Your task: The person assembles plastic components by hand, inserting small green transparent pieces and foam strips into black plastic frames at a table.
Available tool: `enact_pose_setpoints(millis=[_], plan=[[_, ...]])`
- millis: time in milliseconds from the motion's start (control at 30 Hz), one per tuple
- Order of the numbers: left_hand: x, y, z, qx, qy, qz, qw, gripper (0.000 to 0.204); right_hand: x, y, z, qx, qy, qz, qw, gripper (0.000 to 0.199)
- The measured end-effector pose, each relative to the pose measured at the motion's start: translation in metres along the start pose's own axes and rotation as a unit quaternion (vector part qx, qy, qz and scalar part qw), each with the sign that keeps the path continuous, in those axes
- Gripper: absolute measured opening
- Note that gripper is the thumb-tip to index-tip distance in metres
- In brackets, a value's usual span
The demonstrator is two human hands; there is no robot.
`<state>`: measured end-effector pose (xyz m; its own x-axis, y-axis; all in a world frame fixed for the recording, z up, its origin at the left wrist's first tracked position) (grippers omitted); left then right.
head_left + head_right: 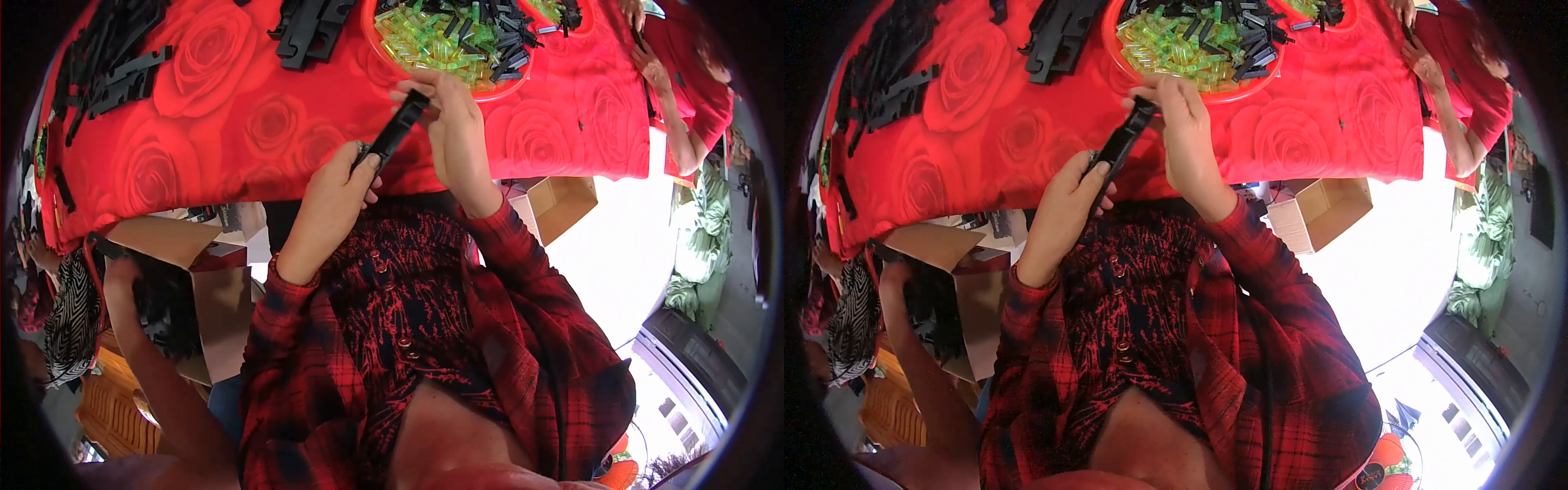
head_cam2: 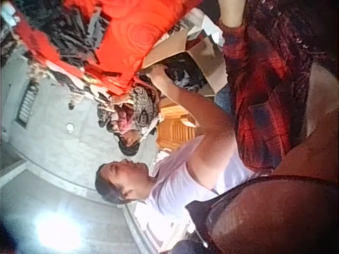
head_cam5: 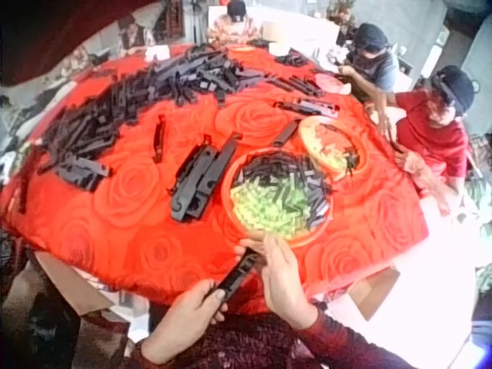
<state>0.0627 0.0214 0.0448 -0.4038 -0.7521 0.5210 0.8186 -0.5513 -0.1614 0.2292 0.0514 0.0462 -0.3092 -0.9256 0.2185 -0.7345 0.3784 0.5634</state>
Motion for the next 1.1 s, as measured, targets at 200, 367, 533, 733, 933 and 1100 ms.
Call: enact_pose_setpoints(millis=[200, 367, 533, 733, 933, 1100], plan=[[-0.009, -0.004, 0.000, 0.032, -0.019, 0.050, 0.998, 0.023, 0.039, 0.011, -0.037, 0.414, -0.343, -0.036, 0.842, 0.031], [-0.021, -0.007, -0.002, -0.079, 0.033, 0.078, 0.993, 0.020, 0.044, 0.029, -0.017, 0.458, -0.300, -0.127, 0.827, 0.017], [-0.023, -0.011, -0.006, -0.044, 0.095, 0.088, 0.991, 0.020, 0.037, 0.032, -0.002, 0.516, -0.281, -0.140, 0.797, 0.014], [-0.024, -0.012, -0.001, 0.106, 0.037, 0.005, 0.994, 0.033, 0.020, 0.027, 0.001, 0.443, -0.198, -0.141, 0.863, 0.012], [-0.019, -0.023, -0.003, 0.075, 0.045, 0.027, 0.996, 0.039, 0.019, 0.044, -0.002, 0.458, -0.197, -0.177, 0.849, 0.013], [-0.025, -0.032, -0.002, -0.136, 0.211, 0.205, 0.946, 0.049, 0.027, 0.070, -0.001, 0.631, -0.266, -0.217, 0.695, 0.020]])
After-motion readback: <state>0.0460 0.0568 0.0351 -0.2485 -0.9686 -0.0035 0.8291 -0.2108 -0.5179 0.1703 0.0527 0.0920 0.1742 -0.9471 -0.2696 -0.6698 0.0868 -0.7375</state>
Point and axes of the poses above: each hand's wrist, its own x-axis away from the middle knuckle, its own y-axis out of the palm, z = x × y, the point moved 7 cm from there along -x, towards the middle knuckle, and after that the axes turned 8 degrees about -x, right-handed, at the moved point
